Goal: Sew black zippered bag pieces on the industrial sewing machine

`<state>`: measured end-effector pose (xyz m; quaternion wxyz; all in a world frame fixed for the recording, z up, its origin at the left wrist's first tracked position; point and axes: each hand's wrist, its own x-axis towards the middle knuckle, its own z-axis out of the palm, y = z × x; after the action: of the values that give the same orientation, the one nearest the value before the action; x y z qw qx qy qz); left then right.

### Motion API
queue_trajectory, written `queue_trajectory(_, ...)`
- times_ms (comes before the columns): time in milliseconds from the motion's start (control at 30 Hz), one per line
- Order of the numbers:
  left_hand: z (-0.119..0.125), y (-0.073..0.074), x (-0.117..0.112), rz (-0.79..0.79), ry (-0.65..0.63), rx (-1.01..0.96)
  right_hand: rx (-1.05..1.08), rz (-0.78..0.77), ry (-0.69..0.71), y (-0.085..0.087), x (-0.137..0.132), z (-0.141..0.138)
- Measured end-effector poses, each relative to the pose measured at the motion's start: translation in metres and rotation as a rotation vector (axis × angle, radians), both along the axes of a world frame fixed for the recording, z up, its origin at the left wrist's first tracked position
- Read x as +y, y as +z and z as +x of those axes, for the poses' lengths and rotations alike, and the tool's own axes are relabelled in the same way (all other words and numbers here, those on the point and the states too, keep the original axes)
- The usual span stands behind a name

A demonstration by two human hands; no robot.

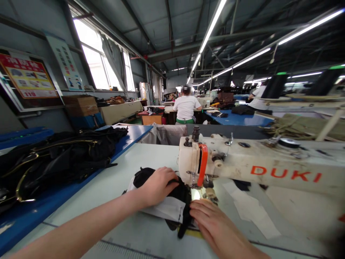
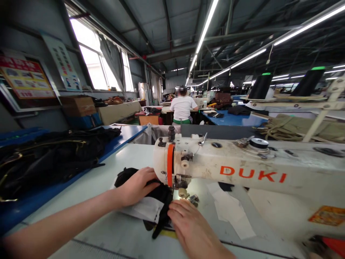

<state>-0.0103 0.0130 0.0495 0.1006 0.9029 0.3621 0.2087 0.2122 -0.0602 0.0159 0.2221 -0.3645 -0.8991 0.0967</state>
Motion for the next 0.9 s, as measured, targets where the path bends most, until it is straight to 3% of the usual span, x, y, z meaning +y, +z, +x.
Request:
queue_trajectory(100,-0.002,0.006,-0.035,0.021,-0.174,0.007,-0.004,-0.039,0.007,0.004,-0.003,-0.001)
queue_trajectory(167,0.002,0.003,-0.046,0.026,-0.299,0.055,-0.006,-0.053,0.009,0.006,-0.005,-0.002)
queue_trajectory(333,0.005,-0.011,-0.037,0.093,-0.359,0.194,-0.04,-0.036,0.005,0.005,-0.006,-0.003)
queue_trajectory(433,-0.004,-0.012,-0.033,0.065,-0.343,0.202,-0.07,-0.025,0.015,0.004,-0.006,-0.003)
queue_trajectory(633,-0.028,-0.006,-0.047,-0.185,-0.253,0.041,-0.055,-0.03,0.009,0.004,-0.007,-0.002)
queue_trajectory(900,-0.049,-0.002,-0.048,-0.335,-0.019,-0.208,-0.04,-0.022,-0.007,0.006,-0.009,-0.003)
